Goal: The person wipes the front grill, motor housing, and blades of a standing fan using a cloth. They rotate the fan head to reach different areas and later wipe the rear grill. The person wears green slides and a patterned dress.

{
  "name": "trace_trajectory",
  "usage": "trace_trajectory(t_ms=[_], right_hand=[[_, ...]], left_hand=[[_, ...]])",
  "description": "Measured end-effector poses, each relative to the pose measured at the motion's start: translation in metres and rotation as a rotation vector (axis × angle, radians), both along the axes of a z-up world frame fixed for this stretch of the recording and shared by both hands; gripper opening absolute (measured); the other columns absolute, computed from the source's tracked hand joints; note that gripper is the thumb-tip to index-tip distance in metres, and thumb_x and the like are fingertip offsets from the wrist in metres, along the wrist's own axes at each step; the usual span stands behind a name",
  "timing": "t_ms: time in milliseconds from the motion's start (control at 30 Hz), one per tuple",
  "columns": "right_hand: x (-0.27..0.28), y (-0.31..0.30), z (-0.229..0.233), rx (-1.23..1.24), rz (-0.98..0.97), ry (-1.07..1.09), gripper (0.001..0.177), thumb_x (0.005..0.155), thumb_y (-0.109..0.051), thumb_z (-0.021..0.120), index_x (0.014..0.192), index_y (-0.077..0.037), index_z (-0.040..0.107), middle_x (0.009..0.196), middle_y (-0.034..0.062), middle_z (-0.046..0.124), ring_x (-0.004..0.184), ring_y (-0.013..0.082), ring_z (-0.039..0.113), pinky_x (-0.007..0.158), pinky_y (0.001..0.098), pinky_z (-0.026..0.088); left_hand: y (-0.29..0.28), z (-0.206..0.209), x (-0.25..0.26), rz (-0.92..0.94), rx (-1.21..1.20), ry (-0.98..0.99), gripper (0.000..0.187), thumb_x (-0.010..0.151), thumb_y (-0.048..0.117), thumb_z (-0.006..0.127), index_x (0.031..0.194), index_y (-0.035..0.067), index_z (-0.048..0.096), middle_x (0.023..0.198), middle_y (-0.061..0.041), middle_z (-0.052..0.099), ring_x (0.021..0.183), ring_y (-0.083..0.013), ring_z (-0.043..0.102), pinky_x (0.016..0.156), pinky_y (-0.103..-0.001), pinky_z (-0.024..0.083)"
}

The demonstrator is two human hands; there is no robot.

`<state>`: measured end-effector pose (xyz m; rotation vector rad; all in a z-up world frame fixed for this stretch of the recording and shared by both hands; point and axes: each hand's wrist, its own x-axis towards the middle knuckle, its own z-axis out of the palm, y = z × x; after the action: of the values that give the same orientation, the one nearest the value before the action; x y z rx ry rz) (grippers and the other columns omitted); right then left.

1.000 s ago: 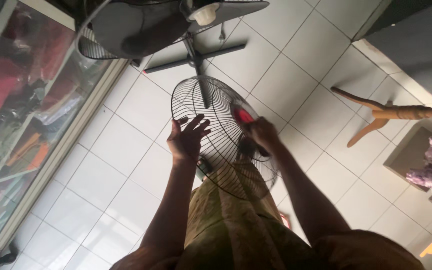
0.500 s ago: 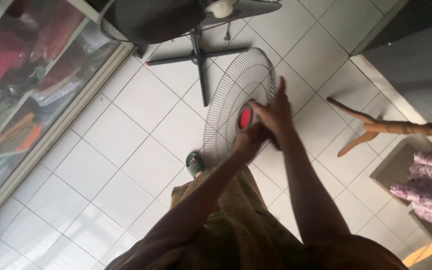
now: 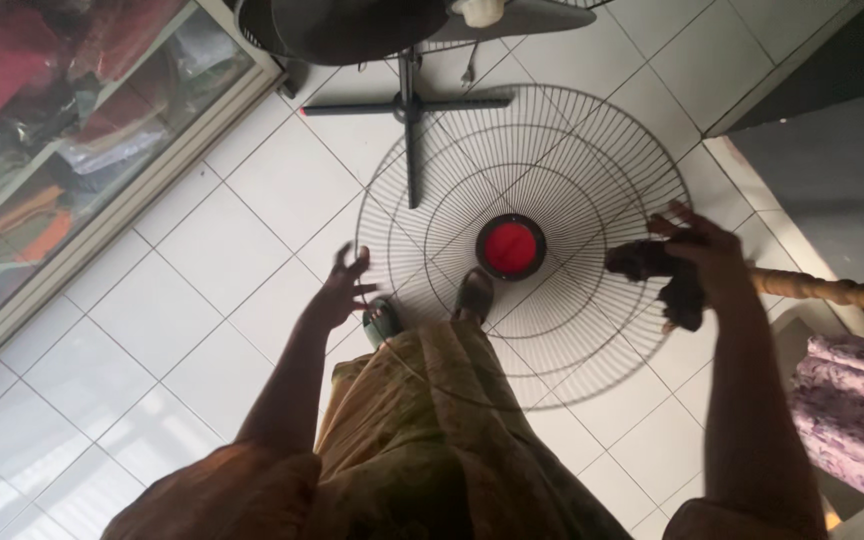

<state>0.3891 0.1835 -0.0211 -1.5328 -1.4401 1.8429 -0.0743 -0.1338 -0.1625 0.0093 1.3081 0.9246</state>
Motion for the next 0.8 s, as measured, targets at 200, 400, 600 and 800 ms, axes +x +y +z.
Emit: trace_trajectory(t_ms=[200, 400, 600, 800], right_hand=[[-0.026, 0.03, 0.028, -0.02, 0.236, -0.067, 0.07, 0.083, 0.014, 0.057, 0.15, -0.006, 0.055, 0.131, 0.016, 0.069, 0.123, 0.025, 0.066, 0.105, 0.0331, 0.053], [-0.06, 0.055, 0.036, 0.229, 0.499, -0.608, 0.058, 0.092, -0.009, 0.073, 0.149, -0.007, 0.06, 0.121, 0.0211, 0.072, 0.113, 0.0308, 0.065, 0.101, 0.037, 0.049], [-0.135, 0.035, 0.026, 0.684, 0.058, -0.603, 0.051, 0.095, -0.026, 0.075, 0.137, -0.004, 0.055, 0.117, 0.019, 0.066, 0.104, 0.032, 0.064, 0.091, 0.0415, 0.051], [-0.261, -0.119, -0.067, 0.583, 0.268, -0.024, 0.037, 0.089, -0.017, 0.07, 0.123, -0.007, 0.056, 0.112, 0.0126, 0.063, 0.101, 0.0303, 0.064, 0.084, 0.0403, 0.054]], left_hand=[[0.026, 0.056, -0.019, -0.002, 0.381, -0.251, 0.105, 0.081, 0.082, 0.043, 0.162, 0.029, 0.004, 0.16, -0.03, 0.032, 0.122, -0.051, 0.062, 0.092, -0.064, 0.057], [0.031, 0.089, -0.005, -0.106, 0.297, -0.222, 0.104, 0.08, 0.084, 0.037, 0.165, 0.031, 0.009, 0.142, -0.04, 0.052, 0.097, -0.0484, 0.072, 0.086, -0.052, 0.062], [0.037, 0.093, 0.035, 0.081, 0.276, -0.078, 0.087, 0.092, 0.071, 0.036, 0.161, 0.02, 0.02, 0.139, -0.033, 0.058, 0.084, -0.0454, 0.077, 0.073, -0.046, 0.067], [0.041, 0.091, 0.054, 0.244, 0.366, -0.049, 0.072, 0.105, 0.053, 0.039, 0.162, 0.011, 0.026, 0.13, -0.039, 0.06, 0.081, -0.0393, 0.074, 0.064, -0.044, 0.066]])
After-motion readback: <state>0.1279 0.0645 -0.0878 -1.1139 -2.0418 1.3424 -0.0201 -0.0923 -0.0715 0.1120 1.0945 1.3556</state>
